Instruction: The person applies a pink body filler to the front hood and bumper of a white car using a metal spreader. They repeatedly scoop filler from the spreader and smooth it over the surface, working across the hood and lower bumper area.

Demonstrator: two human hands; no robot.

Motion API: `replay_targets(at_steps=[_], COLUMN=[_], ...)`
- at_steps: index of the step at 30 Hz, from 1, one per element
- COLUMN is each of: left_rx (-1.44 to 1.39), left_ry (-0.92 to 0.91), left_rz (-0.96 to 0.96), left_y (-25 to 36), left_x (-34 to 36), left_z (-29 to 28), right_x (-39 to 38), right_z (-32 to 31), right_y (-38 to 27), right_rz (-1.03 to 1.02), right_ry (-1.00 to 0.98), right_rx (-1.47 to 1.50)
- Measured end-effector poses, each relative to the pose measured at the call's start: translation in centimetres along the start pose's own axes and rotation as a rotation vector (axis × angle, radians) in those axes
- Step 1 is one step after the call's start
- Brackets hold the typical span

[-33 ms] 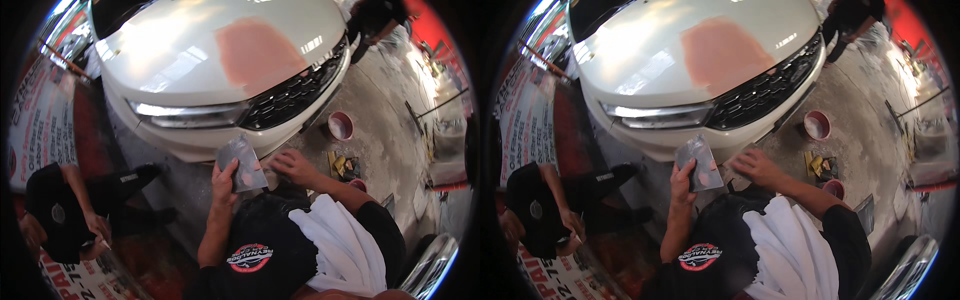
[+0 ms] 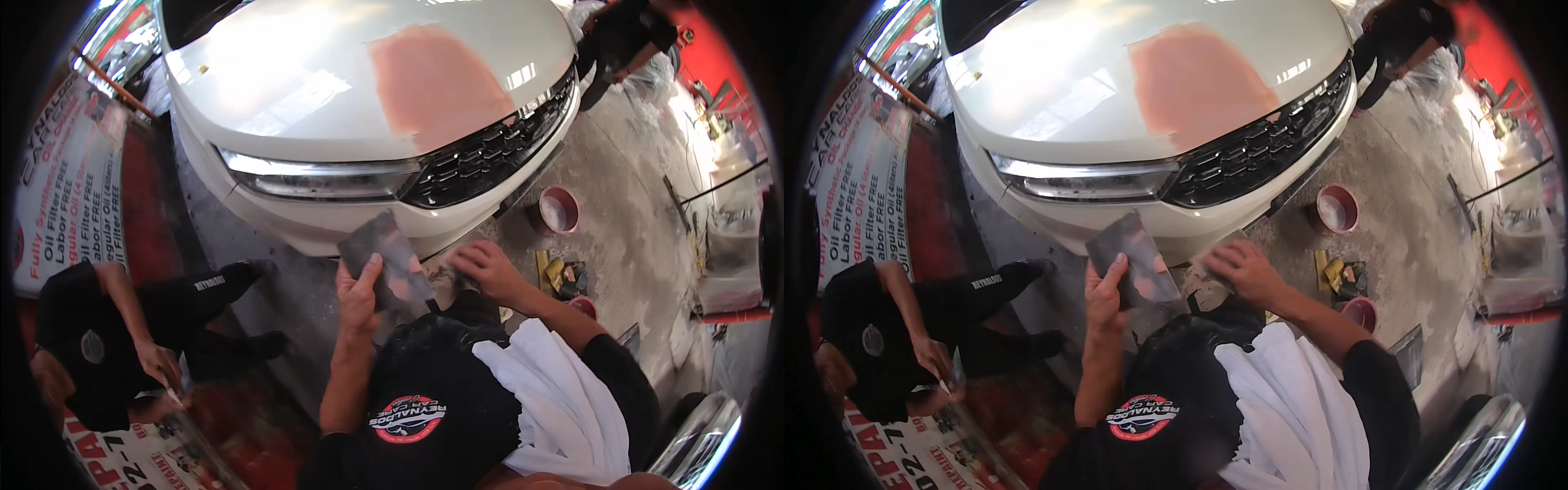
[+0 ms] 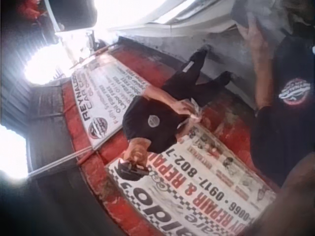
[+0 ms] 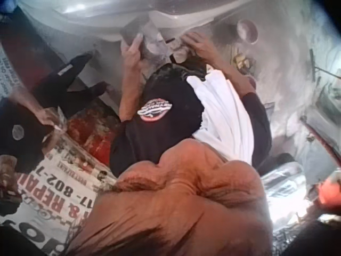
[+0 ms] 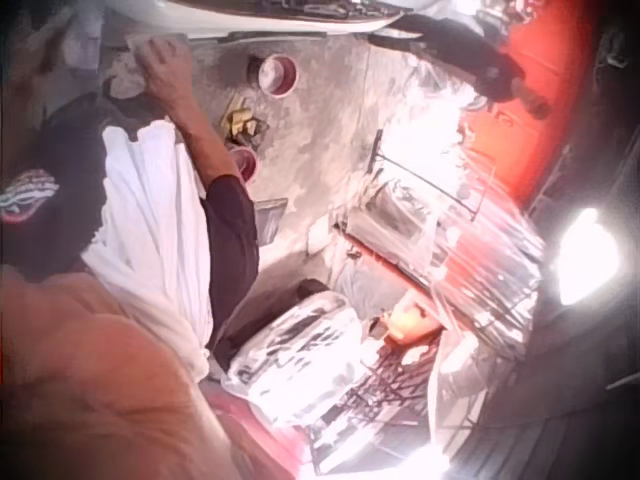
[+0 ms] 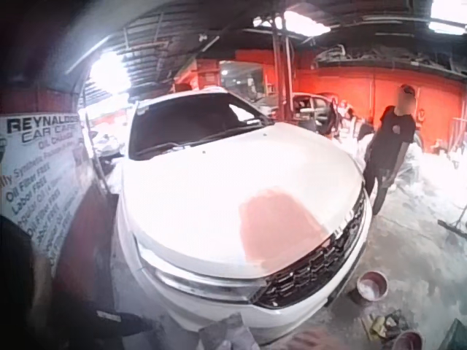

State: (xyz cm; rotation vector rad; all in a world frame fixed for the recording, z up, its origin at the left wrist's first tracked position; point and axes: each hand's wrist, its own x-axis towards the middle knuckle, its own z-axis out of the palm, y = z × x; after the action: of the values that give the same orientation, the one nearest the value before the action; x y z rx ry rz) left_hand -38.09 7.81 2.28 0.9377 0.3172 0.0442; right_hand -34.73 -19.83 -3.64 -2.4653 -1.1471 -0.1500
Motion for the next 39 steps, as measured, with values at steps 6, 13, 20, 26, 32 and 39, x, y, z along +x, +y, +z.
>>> replay_targets(at_steps=[6, 13, 20, 26, 32, 39], left_rx=[0.171, 0.202, 0.622, 0.24, 0.395, 0.59], left_ry=[-0.034, -0.078, 0.049, 0.376, 0.344, 0.232], left_rz=[0.214, 0.23, 0.354, 0.536, 0.628, 0.4], left_y=[3.3, 3.5, 2.2, -1.9, 2.1, 0.7], left_x=[-0.9, -0.9, -1.1, 1.7, 2.6, 2.9], left_z=[-2.3, -0.9, 3.9, 3.4, 0.0, -4.8], right_x=[5.9, 8.9, 7.9, 3.0, 4.5, 13.6], right_z=[-3.5, -7.4, -5.9, -1.5, -1.4, 2.2], right_y=[-6.4, -6.1, -2.4, 1.8, 5.3, 6.7], right_rz=[0.199, -0.053, -0.186, -0.183, 0.295, 0.08], right_ry=[0.138, 0.097, -0.078, -0.21, 0.263, 0.429], right_rx=[0.326, 0.246, 0.246, 0.42, 0.076, -0.465])
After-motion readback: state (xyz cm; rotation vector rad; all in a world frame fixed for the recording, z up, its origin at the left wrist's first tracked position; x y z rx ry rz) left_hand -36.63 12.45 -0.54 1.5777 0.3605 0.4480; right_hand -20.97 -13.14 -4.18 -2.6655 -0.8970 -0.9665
